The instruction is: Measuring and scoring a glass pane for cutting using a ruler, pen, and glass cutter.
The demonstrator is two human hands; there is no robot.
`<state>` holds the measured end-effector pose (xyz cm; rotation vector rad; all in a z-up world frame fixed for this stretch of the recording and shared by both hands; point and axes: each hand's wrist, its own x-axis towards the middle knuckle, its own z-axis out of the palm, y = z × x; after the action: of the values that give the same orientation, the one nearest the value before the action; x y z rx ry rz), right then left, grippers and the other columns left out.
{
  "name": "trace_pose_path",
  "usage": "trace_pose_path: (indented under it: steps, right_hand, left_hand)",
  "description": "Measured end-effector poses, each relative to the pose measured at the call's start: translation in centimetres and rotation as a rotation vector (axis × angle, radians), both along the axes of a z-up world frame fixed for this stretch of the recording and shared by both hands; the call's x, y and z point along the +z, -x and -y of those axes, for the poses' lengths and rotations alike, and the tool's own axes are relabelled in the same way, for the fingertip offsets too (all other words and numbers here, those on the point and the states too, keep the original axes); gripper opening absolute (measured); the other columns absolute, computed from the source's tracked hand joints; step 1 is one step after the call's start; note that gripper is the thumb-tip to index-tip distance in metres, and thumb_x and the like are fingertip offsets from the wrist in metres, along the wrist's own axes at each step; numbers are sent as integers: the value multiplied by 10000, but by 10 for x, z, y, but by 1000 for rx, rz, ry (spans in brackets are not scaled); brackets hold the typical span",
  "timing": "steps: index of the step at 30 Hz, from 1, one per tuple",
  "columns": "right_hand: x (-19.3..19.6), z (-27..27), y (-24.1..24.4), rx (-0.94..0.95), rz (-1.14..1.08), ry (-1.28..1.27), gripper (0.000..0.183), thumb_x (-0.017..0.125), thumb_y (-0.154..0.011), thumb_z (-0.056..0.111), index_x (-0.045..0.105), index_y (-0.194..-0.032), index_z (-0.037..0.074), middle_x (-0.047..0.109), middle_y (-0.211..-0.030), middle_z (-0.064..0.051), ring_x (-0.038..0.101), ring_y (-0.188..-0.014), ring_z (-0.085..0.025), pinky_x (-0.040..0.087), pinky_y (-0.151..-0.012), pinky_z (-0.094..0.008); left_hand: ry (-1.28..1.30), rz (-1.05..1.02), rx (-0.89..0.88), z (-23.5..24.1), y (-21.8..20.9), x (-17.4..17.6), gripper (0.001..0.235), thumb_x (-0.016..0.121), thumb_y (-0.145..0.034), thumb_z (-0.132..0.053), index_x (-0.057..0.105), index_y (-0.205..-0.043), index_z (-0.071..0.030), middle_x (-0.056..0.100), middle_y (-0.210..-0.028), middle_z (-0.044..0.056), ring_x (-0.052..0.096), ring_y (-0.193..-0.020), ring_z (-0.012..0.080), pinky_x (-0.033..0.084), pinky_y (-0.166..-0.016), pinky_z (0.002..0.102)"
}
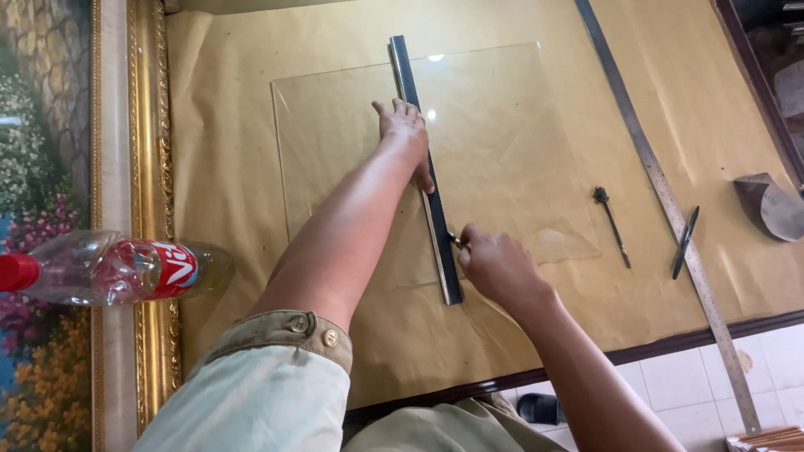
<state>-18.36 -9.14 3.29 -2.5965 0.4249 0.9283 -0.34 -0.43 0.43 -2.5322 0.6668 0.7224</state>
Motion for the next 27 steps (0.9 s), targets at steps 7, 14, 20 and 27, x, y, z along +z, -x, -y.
trace_pose_path:
  steps: [7, 14, 20, 27]
  right_hand:
    - [7, -2, 4, 80, -6, 21, 303, 433, -801, 295, 605, -1031, 200, 629, -948, -175, 582, -953, -371, 473, -830, -452]
    - [22, 3, 35, 89, -157, 9, 337, 397, -812, 274, 586, -1072, 173, 613, -1016, -199, 559, -995, -396, 455, -869, -475]
    - [12, 1, 19, 84, -98, 68, 329, 397, -819, 313, 586, -1072, 221, 626, -983, -158, 577, -987, -353, 460, -860, -448]
    - [-6, -4, -29, 123, -30, 51, 329, 405, -802, 242, 583, -1067, 161, 617, -989, -194, 574, -975, -381, 466, -843, -474]
  left_hand:
    - [-106, 42, -40, 5, 0, -4, 1234, 610, -460, -817, 200, -1383, -107, 214, -1423, 58, 80, -1333, 250, 129, -1035, 574]
    - [-84, 54, -39, 6, -4, -11, 1267, 643, -413, -813, 219, -1371, -99, 229, -1414, 82, 89, -1331, 274, 130, -1027, 597]
    - [-71, 64, -42, 3, -3, -5, 1282, 620, -405, -838, 215, -1370, -98, 229, -1416, 75, 101, -1332, 267, 152, -1030, 585]
    - [-38, 65, -44, 0, -2, -9, 1288, 634, -399, -817, 210, -1370, -85, 219, -1420, 83, 98, -1336, 274, 157, -1030, 599]
